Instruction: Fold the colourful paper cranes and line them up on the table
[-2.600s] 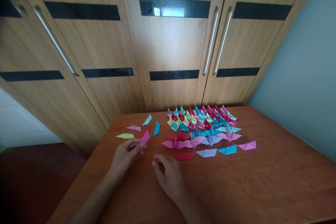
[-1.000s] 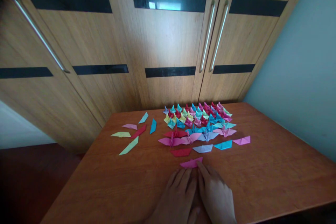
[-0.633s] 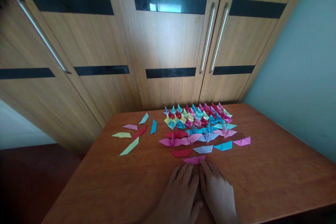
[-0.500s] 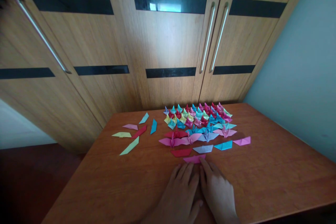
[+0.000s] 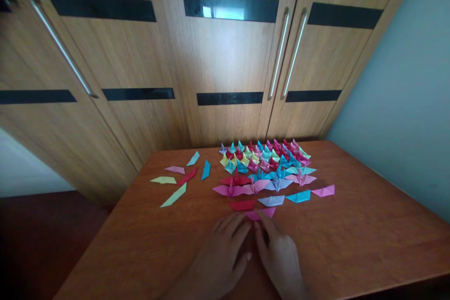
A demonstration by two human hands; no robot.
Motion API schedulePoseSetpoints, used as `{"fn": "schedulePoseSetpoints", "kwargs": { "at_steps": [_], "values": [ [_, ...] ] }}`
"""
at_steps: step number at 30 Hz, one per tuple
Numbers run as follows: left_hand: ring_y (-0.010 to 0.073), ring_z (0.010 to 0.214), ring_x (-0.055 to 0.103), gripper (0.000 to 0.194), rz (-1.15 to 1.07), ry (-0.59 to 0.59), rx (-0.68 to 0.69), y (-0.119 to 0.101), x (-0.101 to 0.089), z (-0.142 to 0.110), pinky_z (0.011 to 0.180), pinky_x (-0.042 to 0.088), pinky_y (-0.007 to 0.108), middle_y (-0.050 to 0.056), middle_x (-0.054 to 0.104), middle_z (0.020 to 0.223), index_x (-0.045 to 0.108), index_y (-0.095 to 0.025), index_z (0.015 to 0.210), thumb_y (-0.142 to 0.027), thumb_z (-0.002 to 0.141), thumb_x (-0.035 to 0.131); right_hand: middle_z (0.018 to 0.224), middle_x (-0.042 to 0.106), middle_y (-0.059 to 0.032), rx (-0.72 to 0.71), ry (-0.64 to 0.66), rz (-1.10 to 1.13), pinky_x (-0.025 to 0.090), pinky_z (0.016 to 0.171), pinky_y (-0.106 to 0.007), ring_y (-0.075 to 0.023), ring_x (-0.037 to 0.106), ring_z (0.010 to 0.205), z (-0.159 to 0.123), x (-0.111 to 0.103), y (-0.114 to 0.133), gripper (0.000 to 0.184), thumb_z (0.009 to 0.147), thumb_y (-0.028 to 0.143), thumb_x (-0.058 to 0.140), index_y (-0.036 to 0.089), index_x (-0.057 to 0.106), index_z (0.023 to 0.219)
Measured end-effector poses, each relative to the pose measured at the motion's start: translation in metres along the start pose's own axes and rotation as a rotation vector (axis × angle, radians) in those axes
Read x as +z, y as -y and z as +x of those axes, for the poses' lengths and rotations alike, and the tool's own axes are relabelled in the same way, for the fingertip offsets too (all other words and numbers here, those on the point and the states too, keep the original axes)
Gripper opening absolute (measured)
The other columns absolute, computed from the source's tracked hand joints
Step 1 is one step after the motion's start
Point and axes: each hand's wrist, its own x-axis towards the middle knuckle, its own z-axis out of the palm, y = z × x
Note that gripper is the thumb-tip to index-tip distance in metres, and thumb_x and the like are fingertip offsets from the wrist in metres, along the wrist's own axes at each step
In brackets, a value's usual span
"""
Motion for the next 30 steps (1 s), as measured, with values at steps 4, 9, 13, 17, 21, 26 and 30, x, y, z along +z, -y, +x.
{"fn": "schedulePoseSetpoints", "kwargs": {
  "at_steps": [4,9,13,17,21,26,30],
  "values": [
    [0.0219,0.115,0.049,0.037,0.034,-0.104,-0.165,0.046,-0.031,-0.001,0.101,0.037,0.037,0.005,0.053,0.127,0.051,-0.024,0.122,-0.023,0.085,0.048,0.105,0.068,-0.0064,-0.091,0.071,0.235,0.049,0.081,-0.028,-0.0186,0.064,0.092,0.013,0.011,0.038,0.034,0.088,0.027,0.041,0.021,0.061,0.114],
    [0.0222,0.104,0.054,0.027,0.185,-0.244,-0.398,0.118,-0.069,-0.013,0.094,0.04,0.034,0.008,0.058,0.113,0.06,-0.019,0.109,-0.025,0.086,0.047,0.101,0.069,-0.0049,-0.213,0.245,0.343,0.048,0.079,-0.027,-0.0173,0.064,0.088,0.031,0.028,0.091,0.031,0.084,0.022,0.045,0.022,0.064,0.109],
    [0.0219,0.102,0.054,0.026,0.221,-0.269,-0.453,0.151,-0.082,-0.028,0.093,0.039,0.034,0.008,0.058,0.107,0.06,-0.019,0.106,-0.029,0.086,0.047,0.1,0.069,-0.0038,-0.282,0.299,0.316,0.046,0.08,-0.026,-0.0172,0.063,0.089,0.039,0.046,0.115,0.032,0.082,0.018,0.046,0.023,0.064,0.108],
    [0.0222,0.098,0.053,0.018,0.206,-0.278,-0.455,0.158,-0.08,-0.035,0.09,0.04,0.034,0.007,0.058,0.102,0.062,-0.019,0.092,-0.03,0.084,0.05,0.097,0.069,-0.0038,-0.279,0.31,0.277,0.045,0.079,-0.026,-0.0178,0.063,0.088,0.04,0.057,0.118,0.031,0.082,0.016,0.046,0.023,0.066,0.104],
    [0.0208,0.089,0.055,0.01,0.155,-0.274,-0.452,0.156,-0.077,-0.033,0.083,0.042,0.032,0.005,0.058,0.093,0.057,-0.019,0.081,-0.026,0.082,0.05,0.097,0.069,-0.0031,-0.275,0.291,0.336,0.044,0.08,-0.026,-0.0166,0.062,0.088,0.037,0.056,0.114,0.031,0.083,0.014,0.044,0.023,0.066,0.103],
    [0.0193,0.084,0.058,0.006,0.059,-0.277,-0.47,0.156,-0.073,-0.034,0.077,0.043,0.029,0.003,0.061,0.088,0.053,-0.02,0.086,-0.022,0.082,0.049,0.094,0.068,-0.0025,-0.273,0.29,0.373,0.045,0.077,-0.025,-0.0157,0.062,0.085,0.036,0.054,0.113,0.03,0.082,0.013,0.043,0.022,0.066,0.098],
    [0.0188,0.085,0.061,0.015,-0.065,-0.327,-0.496,0.152,-0.069,-0.034,0.076,0.044,0.028,0.004,0.064,0.094,0.052,-0.021,0.097,-0.022,0.082,0.05,0.093,0.068,-0.0028,-0.26,0.276,0.435,0.045,0.077,-0.026,-0.0161,0.062,0.085,0.037,0.058,0.111,0.029,0.082,0.015,0.044,0.022,0.067,0.097]
  ]
}}
